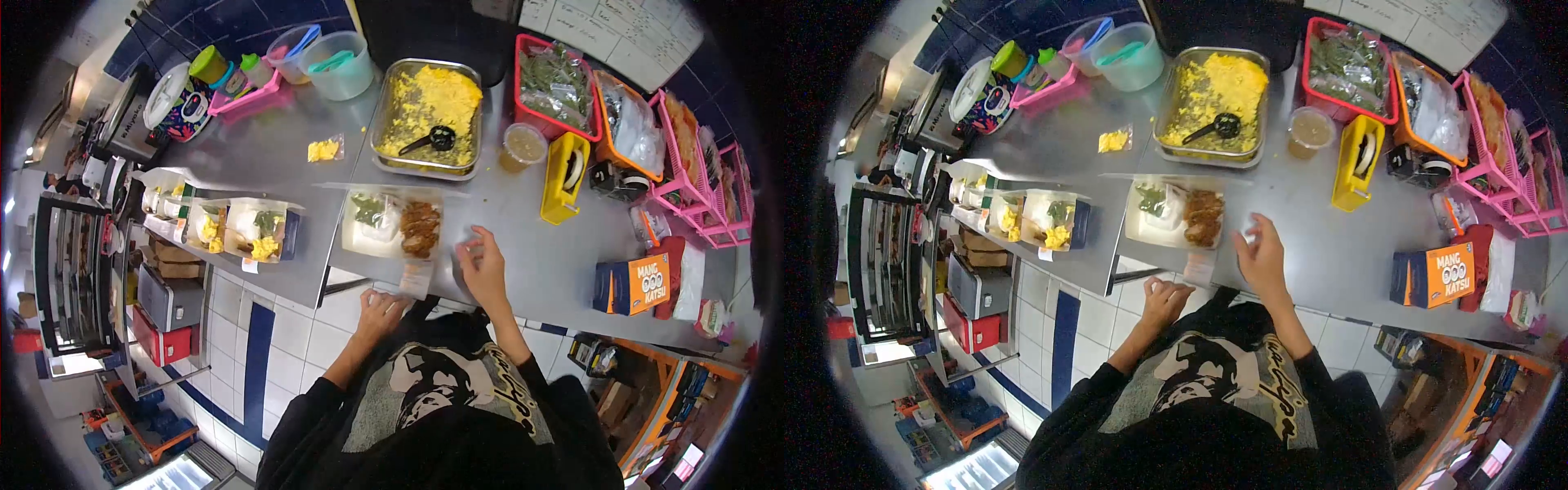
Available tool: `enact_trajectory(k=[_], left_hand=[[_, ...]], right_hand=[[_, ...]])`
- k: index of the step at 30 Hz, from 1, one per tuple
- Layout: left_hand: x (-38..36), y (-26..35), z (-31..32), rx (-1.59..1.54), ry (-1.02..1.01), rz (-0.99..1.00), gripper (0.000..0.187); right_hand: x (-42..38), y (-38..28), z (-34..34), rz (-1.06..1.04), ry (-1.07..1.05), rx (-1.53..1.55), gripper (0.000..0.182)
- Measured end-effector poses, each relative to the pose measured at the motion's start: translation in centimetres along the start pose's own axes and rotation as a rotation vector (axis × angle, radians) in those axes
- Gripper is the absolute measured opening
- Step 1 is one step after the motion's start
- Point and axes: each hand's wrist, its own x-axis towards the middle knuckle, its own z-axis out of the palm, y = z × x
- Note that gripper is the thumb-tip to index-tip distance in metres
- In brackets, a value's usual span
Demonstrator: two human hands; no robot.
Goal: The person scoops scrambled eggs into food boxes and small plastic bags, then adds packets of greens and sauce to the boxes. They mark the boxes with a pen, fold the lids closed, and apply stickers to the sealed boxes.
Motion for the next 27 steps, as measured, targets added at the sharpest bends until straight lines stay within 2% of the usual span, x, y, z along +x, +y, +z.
enact_trajectory(k=[2,4,6,7,9,10,11,12,14,15,17,18,20,21,23,24,26,27], left_hand=[[0.9,-0.6,-0.9,-0.191,0.094,-0.050,0.032],[2.3,-0.8,-1.7,-0.175,0.052,-0.046,0.037],[2.9,-1.2,-1.4,-0.064,-0.120,0.087,0.039],[2.7,-1.4,-1.2,-0.057,-0.139,0.160,0.039],[2.3,-1.9,-1.6,-0.102,-0.132,0.162,0.040],[2.0,-2.2,-2.0,-0.140,-0.131,0.153,0.041],[2.0,-3.4,-2.4,-0.227,-0.063,0.040,0.042],[2.6,-5.0,-3.1,-0.312,0.003,-0.072,0.044],[6.9,-7.3,-6.6,-0.081,0.527,-0.075,0.041],[10.3,-7.4,-9.6,-0.060,0.658,-0.168,0.040],[15.2,-8.4,-13.6,0.133,0.636,-0.211,0.032],[15.7,-10.2,-13.6,0.132,0.639,-0.211,0.032],[16.2,-13.3,-12.8,0.028,0.283,-0.140,0.023],[16.6,-13.2,-12.9,0.025,0.284,-0.138,0.023],[17.4,-12.6,-12.8,-0.343,0.162,-0.275,0.015],[17.7,-12.6,-11.9,-0.345,0.159,-0.277,0.015],[18.2,-12.5,-9.2,-0.429,0.294,-0.275,0.014],[18.3,-12.0,-8.3,-0.482,0.325,-0.349,0.016]], right_hand=[[0.9,0.1,2.2,-0.042,0.013,-0.025,0.048],[2.0,-1.5,3.2,-0.065,0.136,0.026,0.052],[2.7,-2.4,3.1,-0.065,0.124,-0.044,0.055],[2.9,-2.6,2.9,-0.012,0.075,-0.070,0.056],[3.5,-3.2,2.6,0.041,0.038,-0.102,0.056],[3.6,-3.5,2.4,-0.135,0.189,-0.208,0.057],[3.8,-3.8,2.1,-0.310,0.339,-0.315,0.057],[4.1,-4.7,1.7,-0.304,0.346,-0.321,0.057],[5.1,-6.5,1.1,-0.542,0.318,-0.614,0.047],[5.7,-6.2,1.1,-0.539,0.322,-0.616,0.047],[7.0,-5.3,1.1,-0.462,0.003,-0.501,0.033],[7.3,-5.1,1.3,-0.464,0.004,-0.504,0.033],[7.9,-5.2,1.9,-0.579,-0.068,-0.429,0.025],[7.9,-5.5,2.2,-0.579,-0.066,-0.432,0.025],[7.6,-6.2,3.2,-0.242,-0.213,-0.030,0.021],[7.6,-6.2,4.0,-0.239,-0.213,-0.031,0.021],[8.0,-5.8,5.6,0.132,-0.108,0.202,0.020],[8.1,-5.8,6.2,0.130,-0.109,0.201,0.020]])
